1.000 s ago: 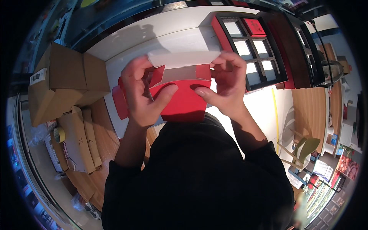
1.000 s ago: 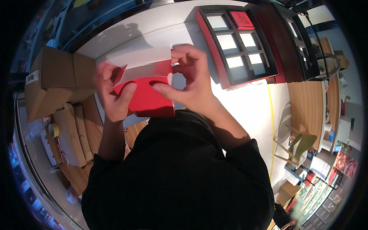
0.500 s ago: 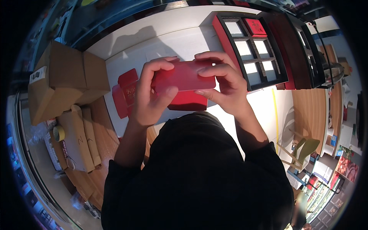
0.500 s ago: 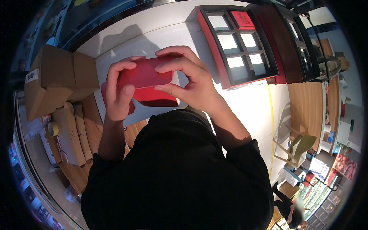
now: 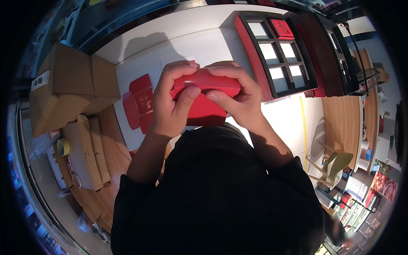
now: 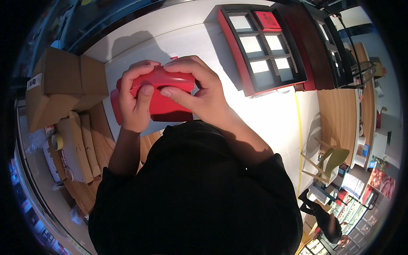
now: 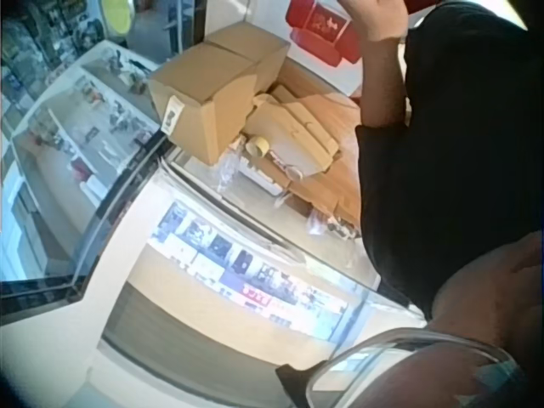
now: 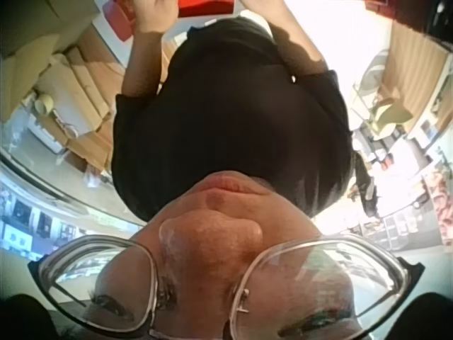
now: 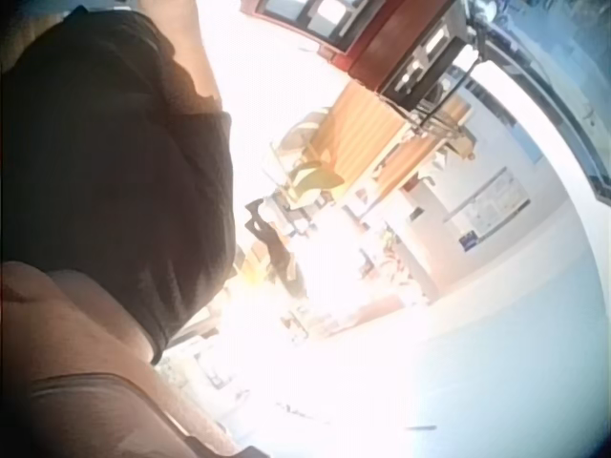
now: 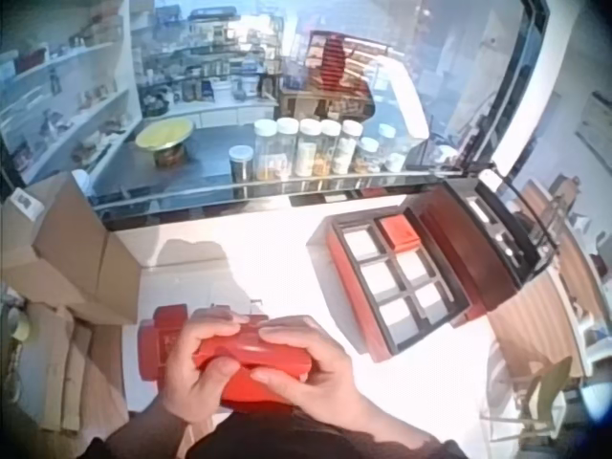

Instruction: The person assembles small red cardboard boxes from flat sheets on a white countertop. They fold the sheets into box shapes and place the finished boxes into a black grid-style display stand. The process is repeated for multiple boxes throughout the clip.

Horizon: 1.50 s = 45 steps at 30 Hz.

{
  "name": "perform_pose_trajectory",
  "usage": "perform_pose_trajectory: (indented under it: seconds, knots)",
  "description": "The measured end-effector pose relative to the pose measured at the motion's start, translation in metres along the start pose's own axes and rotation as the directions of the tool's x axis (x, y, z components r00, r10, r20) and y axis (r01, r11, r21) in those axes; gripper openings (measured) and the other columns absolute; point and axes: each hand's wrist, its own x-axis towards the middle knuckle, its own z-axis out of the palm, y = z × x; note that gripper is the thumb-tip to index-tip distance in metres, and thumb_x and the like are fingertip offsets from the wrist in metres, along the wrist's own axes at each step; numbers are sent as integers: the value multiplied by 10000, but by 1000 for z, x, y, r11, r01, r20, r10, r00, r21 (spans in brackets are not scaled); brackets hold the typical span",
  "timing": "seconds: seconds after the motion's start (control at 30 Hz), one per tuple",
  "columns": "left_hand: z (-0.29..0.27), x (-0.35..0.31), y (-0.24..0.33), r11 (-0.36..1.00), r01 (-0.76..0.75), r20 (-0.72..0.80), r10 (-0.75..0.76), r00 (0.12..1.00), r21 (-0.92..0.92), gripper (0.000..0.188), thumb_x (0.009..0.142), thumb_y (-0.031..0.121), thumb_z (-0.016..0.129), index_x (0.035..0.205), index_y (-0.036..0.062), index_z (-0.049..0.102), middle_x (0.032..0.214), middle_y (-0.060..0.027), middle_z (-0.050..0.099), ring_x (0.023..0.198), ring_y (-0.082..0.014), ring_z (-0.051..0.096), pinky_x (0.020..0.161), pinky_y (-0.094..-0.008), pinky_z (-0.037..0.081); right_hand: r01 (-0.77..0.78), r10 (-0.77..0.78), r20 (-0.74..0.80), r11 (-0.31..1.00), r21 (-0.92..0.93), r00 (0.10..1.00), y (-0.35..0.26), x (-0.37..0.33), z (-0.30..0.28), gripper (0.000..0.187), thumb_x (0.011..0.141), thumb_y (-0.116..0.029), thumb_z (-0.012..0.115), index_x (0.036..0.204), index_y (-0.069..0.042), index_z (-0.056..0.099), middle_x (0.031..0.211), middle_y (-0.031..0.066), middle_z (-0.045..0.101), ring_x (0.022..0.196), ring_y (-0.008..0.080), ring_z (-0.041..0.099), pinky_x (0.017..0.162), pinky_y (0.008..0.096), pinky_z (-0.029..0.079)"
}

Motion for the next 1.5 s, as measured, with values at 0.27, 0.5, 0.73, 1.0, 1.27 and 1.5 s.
perform_pose_trajectory:
  seconds: [0.27,0.5,0.73,1.0,1.27,1.5]
  knots:
    - [10,0,7,790,43,-11,-46,999,611,1117,624,399,805,1391,-54,130,1265,-266,382,1155,-405,406,966,-499,331,-122,117,-278,993,-1,953,0,4,8,304,787,-41,686,1074,14,603,1107,116,530,975,189,568,802,271,480]
    - [19,-2,-3,762,117,-7,-146,989,637,1154,579,329,822,1382,-79,102,1271,-283,336,1168,-427,387,990,-556,292,-282,271,-127,956,-83,954,7,8,-3,428,832,-158,650,1218,-19,527,1076,126,526,916,189,569,764,276,482]
    - [15,-1,0,753,-29,113,-60,992,657,1145,577,349,817,1388,-59,119,1308,-246,297,1183,-396,368,981,-554,276,-294,314,68,932,-212,947,-7,20,-12,510,930,-237,484,1386,-61,339,1102,165,533,953,232,554,837,314,439]
    - [14,-1,-5,754,-55,78,5,997,654,1087,571,351,818,1379,-36,201,1280,-219,331,1163,-360,380,975,-511,276,-250,285,98,929,-271,953,-6,15,-5,463,959,-170,426,1392,-43,322,1080,172,521,979,236,534,876,300,406]
    - [12,-3,-6,749,-67,90,10,996,659,1098,565,352,823,1383,-32,199,1281,-220,331,1171,-357,375,975,-495,283,-236,276,176,947,-220,945,-11,17,-10,465,966,-180,415,1401,-49,311,1102,154,509,1025,229,523,914,293,391]
    - [12,0,-6,743,-71,95,10,995,666,1090,561,294,820,1386,-35,189,1284,-220,318,1166,-372,376,965,-499,298,-88,156,121,894,-440,980,-9,7,7,524,949,-267,455,1398,-47,301,1271,235,397,1107,358,509,904,362,440]
